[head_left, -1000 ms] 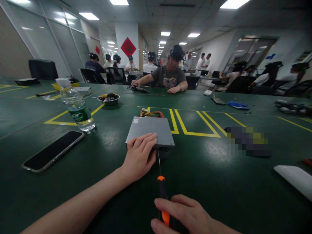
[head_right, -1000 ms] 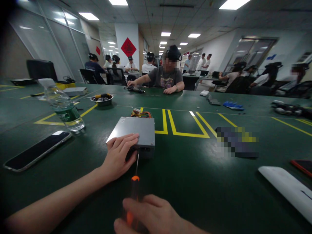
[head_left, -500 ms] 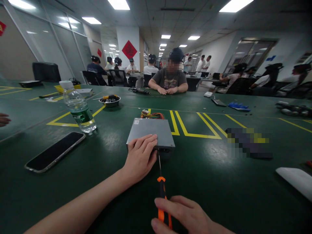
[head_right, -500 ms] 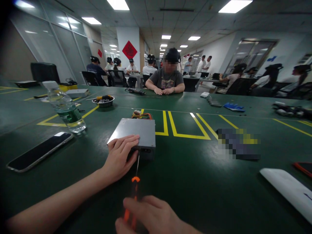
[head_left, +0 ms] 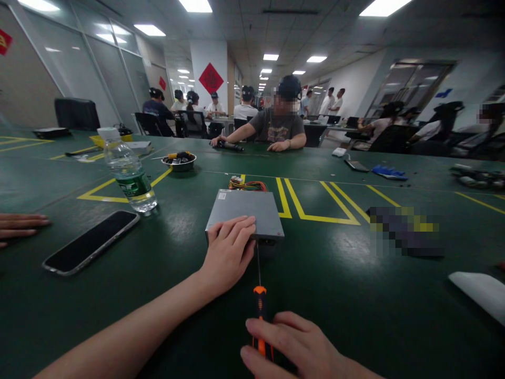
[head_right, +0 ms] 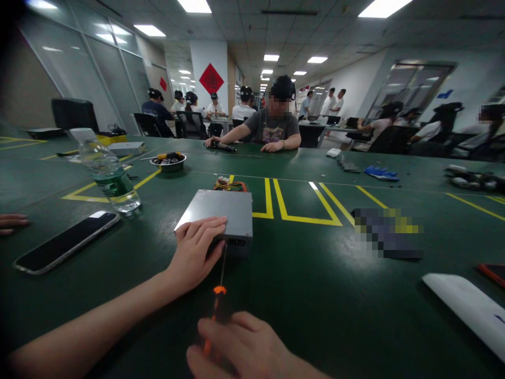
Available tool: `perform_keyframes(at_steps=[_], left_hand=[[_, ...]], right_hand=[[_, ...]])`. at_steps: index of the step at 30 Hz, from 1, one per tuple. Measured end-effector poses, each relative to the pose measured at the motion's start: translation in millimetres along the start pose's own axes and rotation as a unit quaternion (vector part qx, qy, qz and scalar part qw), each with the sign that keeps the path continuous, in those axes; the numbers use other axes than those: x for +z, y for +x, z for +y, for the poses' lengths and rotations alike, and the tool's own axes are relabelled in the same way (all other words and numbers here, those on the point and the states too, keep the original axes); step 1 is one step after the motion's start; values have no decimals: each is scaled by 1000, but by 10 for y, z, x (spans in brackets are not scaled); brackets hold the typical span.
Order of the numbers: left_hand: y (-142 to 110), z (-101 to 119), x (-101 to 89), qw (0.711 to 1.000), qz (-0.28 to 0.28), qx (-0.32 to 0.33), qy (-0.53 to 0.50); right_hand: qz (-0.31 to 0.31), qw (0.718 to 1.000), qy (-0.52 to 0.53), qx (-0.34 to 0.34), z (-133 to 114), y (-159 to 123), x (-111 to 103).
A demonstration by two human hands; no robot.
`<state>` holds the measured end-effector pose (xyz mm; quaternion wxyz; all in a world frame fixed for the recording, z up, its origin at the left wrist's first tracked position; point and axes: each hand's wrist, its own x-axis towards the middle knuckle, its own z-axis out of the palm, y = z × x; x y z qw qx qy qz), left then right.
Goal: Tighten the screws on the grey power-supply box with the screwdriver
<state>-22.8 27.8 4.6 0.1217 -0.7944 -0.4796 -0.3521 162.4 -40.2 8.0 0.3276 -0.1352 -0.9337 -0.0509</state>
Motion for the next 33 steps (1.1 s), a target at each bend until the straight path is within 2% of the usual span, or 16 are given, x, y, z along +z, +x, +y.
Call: perform_keyframes(at_steps=[6,13,20,22,26,30,33], left_hand=[[-3,-3,-5,1000,-4,-2,-3],[-11,-7,6,1000,-6,-4,-4],[-7,-8,-1,1000,-7,-4,-2],[-8,-11,-1,1000,-7,-4,-3],[-11,-10,2,1000,-7,-5,-5],[-12,-2,7,1000,-6,-5,-5],[-11,-1,11,1000,-8,-7,-6]], right_hand=[[4,1000,-5,4,11,-116,59],[-42,999,-1,22,-18,-6,-78],[25,1000,0,4,22,-57,51],[27,1000,5,13,26,-74,73],[4,999,22,34,8,-34,30],[-51,998,9,33,-5,37,-34],[-35,999,-14,21,2,32,-33]])
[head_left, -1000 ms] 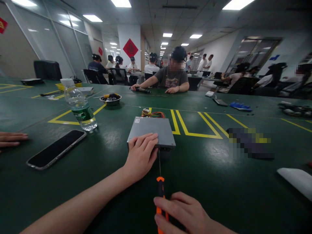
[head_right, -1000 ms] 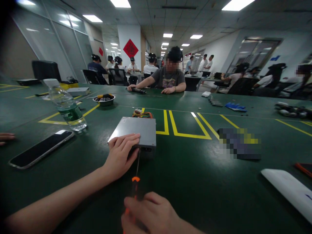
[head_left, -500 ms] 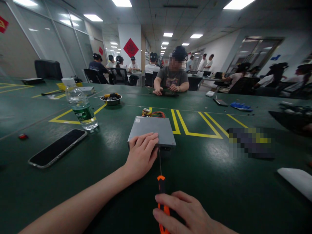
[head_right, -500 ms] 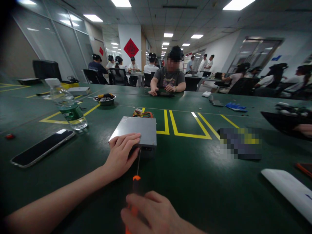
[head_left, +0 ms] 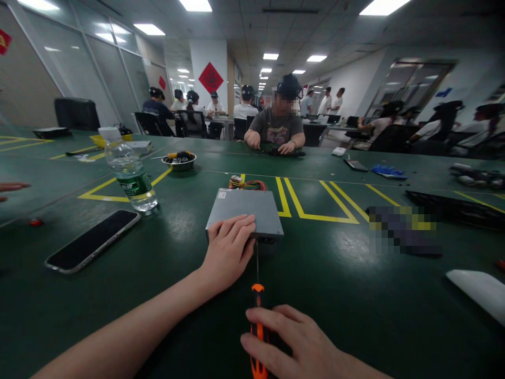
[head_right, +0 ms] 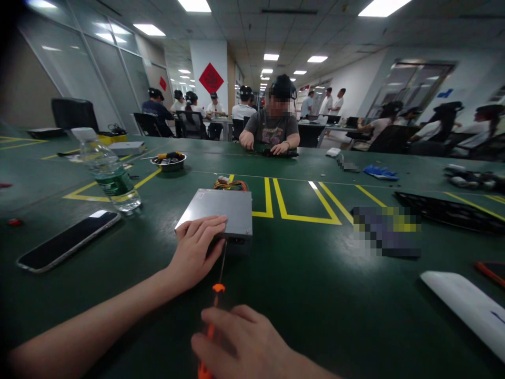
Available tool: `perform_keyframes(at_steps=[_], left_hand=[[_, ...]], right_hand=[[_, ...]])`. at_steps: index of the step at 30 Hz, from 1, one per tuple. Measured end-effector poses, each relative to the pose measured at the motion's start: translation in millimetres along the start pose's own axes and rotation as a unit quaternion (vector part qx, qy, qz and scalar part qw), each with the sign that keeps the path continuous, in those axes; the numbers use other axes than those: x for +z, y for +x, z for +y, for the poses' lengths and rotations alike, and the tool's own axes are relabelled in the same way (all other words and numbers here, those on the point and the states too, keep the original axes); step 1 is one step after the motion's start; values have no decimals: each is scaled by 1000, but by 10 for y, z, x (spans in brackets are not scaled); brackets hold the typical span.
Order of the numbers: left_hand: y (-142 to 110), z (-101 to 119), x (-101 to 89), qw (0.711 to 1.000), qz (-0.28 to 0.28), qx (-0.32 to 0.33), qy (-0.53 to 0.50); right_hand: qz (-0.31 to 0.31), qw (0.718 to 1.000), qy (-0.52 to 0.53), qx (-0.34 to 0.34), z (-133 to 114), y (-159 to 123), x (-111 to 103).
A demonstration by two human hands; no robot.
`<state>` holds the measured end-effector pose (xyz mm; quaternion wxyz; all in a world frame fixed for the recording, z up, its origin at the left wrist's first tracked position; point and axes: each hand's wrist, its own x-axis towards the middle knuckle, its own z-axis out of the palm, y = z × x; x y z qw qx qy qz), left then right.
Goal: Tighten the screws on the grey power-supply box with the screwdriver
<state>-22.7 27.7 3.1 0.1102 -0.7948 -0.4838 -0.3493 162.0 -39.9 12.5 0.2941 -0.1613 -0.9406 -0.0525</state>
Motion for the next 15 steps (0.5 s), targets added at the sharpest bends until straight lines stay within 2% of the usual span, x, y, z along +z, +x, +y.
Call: perform_keyframes(at_steps=[8,15], left_hand=[[4,-7,-12,1000,2,-1,6],[2,9,-8,1000,2,-5,3]], right_hand=[[34,999,3,0,12,-74,49],[14,1000,-14,-10,4,5,35]])
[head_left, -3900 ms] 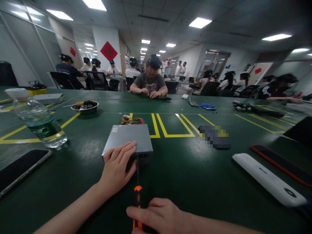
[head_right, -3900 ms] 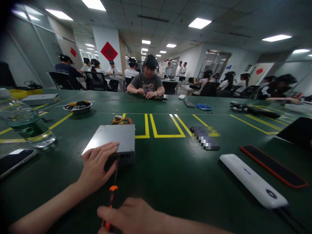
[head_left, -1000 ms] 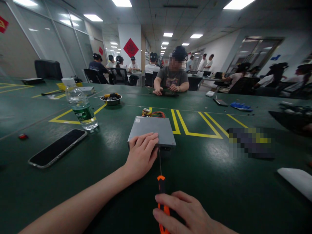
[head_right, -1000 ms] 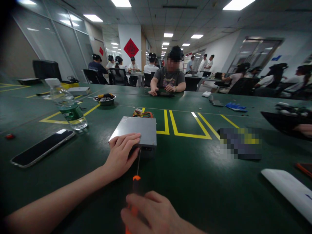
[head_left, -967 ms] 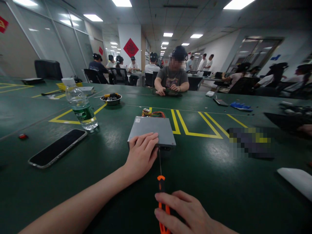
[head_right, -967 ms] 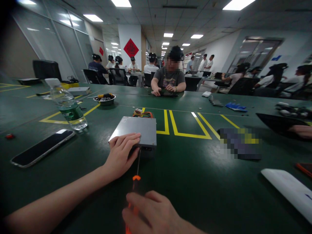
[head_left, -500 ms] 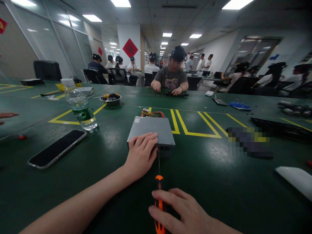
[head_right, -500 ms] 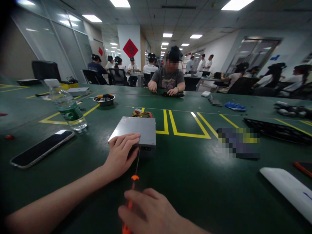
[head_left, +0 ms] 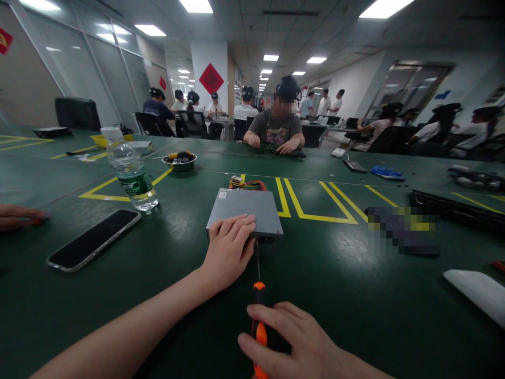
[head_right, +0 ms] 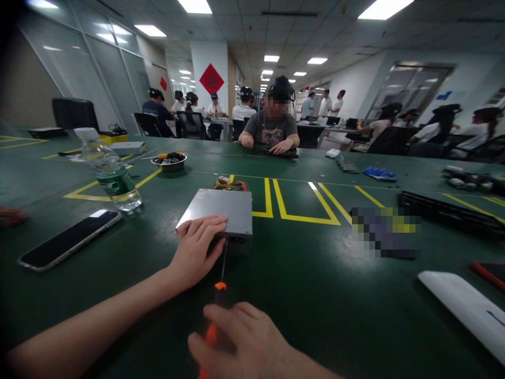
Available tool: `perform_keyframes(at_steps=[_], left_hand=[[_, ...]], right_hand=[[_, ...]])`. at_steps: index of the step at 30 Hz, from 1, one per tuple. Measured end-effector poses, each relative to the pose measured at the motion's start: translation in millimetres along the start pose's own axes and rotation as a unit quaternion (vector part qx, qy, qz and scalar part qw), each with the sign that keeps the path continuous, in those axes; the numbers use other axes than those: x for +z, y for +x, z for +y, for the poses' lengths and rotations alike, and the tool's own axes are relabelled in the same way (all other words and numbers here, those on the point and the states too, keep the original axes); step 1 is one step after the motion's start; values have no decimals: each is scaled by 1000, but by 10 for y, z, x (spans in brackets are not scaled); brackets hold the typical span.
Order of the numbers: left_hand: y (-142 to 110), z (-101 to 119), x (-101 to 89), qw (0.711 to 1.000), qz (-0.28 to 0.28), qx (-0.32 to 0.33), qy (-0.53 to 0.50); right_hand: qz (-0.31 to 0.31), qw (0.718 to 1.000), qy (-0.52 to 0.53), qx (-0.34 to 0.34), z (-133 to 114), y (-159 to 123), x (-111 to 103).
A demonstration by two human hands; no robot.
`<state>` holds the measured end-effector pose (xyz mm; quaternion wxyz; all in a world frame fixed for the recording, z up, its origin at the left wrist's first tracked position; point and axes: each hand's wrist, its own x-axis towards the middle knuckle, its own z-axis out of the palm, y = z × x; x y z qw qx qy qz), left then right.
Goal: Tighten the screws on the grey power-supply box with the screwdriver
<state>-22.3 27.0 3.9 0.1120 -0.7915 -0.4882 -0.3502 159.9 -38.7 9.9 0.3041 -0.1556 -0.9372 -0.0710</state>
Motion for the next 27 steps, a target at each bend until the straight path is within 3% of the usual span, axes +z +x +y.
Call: perform_keyframes(at_steps=[9,18,22,27], left_hand=[[5,-5,2,1000,0,1,1],[-3,12,2,1000,-9,-18,-7],[0,25,-35,999,-20,-24,-9],[2,60,-111,999,-35,-20,-8]], right_hand=[[24,999,39,23,-20,-67,33],[-85,996,2,15,-98,-3,-65],[-38,998,-45,16,-143,-4,-44],[26,989,-139,-34,-238,-64,-30]])
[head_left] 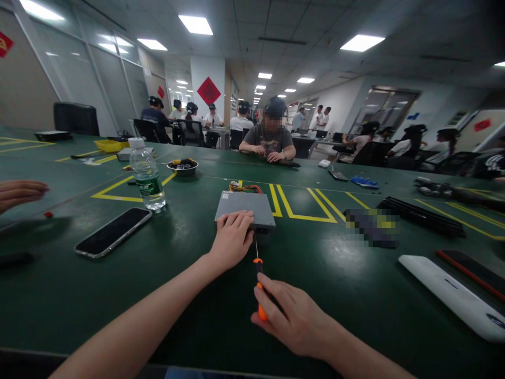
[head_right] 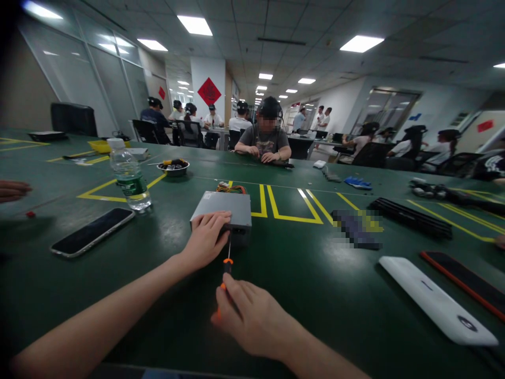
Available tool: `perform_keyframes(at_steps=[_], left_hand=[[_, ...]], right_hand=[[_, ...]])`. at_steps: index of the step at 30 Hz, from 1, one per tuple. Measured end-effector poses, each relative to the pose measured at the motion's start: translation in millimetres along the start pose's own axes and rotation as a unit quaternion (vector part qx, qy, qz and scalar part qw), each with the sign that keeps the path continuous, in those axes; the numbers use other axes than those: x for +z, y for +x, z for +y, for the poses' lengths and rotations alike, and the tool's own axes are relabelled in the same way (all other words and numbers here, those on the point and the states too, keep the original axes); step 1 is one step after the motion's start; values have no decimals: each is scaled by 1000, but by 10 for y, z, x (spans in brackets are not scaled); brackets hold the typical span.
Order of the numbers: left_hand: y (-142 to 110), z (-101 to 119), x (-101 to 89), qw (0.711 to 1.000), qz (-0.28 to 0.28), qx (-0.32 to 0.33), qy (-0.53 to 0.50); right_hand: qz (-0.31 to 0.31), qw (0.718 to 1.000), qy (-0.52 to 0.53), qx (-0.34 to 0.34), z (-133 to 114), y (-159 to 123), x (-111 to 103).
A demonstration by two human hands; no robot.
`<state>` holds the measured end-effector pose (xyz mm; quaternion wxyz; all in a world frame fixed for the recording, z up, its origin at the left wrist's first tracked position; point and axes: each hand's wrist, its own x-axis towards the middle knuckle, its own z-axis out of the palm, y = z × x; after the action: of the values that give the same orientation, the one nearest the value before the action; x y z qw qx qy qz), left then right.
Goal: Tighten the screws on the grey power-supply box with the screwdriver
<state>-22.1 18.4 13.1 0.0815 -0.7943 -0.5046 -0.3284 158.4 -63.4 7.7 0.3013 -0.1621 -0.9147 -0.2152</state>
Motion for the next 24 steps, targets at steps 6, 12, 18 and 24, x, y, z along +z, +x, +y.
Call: perform_keyframes(at_steps=[6,12,18,24], left_hand=[[7,62,-3,1000,18,-12,16],[-14,29,43,999,35,4,17],[-32,5,60,999,40,4,3],[-23,14,54,999,34,2,-2]], right_hand=[[-19,974,-126,188,-225,57,-8],[-2,954,-136,267,-366,202,76],[36,932,-155,327,-346,309,25],[16,920,-94,381,-410,308,32]])
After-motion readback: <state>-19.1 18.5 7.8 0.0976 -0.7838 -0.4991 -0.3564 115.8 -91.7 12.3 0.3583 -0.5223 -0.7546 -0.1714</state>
